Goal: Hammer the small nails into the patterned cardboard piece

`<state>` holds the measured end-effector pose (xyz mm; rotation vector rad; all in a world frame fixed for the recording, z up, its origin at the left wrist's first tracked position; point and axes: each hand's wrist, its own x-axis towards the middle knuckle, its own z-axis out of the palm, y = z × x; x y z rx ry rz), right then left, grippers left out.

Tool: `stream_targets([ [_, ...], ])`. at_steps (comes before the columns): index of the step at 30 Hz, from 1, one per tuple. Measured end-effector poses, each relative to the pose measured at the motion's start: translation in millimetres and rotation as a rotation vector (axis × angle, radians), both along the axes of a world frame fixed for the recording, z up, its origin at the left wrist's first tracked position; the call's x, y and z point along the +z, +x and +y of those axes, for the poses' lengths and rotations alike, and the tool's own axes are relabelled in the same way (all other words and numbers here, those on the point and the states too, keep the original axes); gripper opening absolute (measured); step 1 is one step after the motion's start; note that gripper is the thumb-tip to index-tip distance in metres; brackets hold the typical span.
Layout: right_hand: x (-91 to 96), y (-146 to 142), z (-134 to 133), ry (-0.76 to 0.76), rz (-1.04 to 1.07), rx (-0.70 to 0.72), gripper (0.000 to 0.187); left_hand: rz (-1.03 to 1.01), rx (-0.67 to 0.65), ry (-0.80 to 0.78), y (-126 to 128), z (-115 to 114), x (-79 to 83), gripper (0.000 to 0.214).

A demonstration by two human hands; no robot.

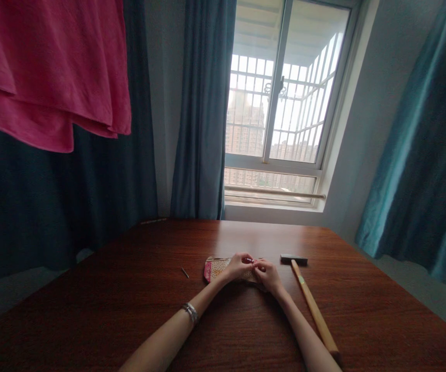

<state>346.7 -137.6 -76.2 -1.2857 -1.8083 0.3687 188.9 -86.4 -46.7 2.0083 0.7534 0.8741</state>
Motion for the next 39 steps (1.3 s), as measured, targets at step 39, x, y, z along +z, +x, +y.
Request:
stream_targets([
  [39,43.7,85,-157,-0.591,-0.094,-0.67,0.018,0.058,0.089,-0.053,-1,-9,13.1,0.024],
])
